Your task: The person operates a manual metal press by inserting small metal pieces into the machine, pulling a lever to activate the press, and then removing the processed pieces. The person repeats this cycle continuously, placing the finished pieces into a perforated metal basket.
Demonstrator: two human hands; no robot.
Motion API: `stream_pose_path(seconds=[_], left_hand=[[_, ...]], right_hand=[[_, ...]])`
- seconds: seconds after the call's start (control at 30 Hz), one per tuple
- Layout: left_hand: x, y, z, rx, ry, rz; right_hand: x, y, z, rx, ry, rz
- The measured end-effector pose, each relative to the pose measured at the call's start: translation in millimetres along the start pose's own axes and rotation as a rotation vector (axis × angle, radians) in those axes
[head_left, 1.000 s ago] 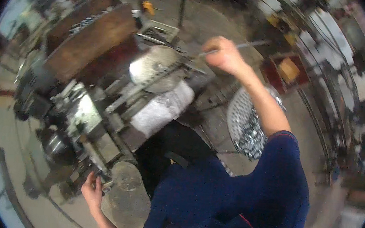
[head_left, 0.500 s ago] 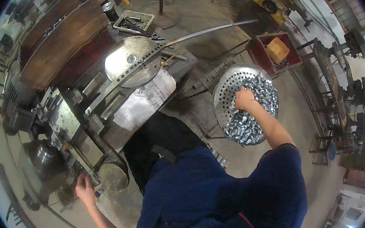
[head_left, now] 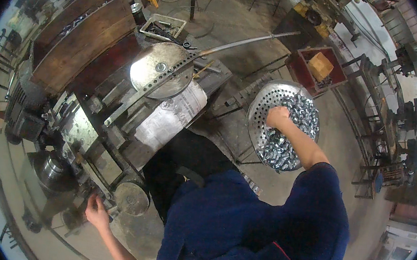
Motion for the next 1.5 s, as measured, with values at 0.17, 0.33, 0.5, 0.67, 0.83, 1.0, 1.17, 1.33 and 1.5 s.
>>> stream_pose_path(seconds=[0.17,0.33,0.5,0.67,0.83,1.0,1.17,1.33,1.5], left_hand=[[-3.4,1.4,1.4,-0.023,0.007,0.043],[-2.5,-14.8,0.1,-0.015,0.055,0.039],[-1.8,-11.3,-0.1,-0.008,0.057,0.037],[-6.1,-0.3,1.9,0.011,0.072,0.023],[-2.4,-8.5,-2.4,0.035,0.013,0.067],[-34.4,3.7,-1.8,0.128,-0.118,0.024],[-139.4,-27.7,14.9,0.057,0.141,-0.105],[-220.1,-113.4,85.2,-0.278,0.268,-0.321],[-195.3,-188.6,161.3,-0.539,0.132,-0.265]], right_hand=[[-21.2,-7.4,24.6,-0.072,0.085,0.017],[5.5,-4.1,1.8,-0.141,0.083,0.098],[4.4,0.6,-4.1,-0.111,0.135,0.011],[-44.5,13.7,12.6,-0.123,0.392,-0.642],[-185.4,-43.2,111.3,-0.726,0.672,-1.377],[-284.4,-148.6,150.7,-1.258,0.701,-1.157],[-333.5,-307.6,198.8,-1.675,0.463,-0.879],[-361.6,-455.0,302.9,-2.021,0.674,-0.331],[-336.3,-577.1,281.2,-1.829,0.745,0.162]])
Point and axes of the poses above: each hand's wrist, its own z-axis away from the middle knuckle, its own x-axis out of the palm, y = z × x, the point moved 9 cm from there along -z, towards the middle knuckle, and after that the axes turned 10 degrees about -x, right-handed, at the moved point
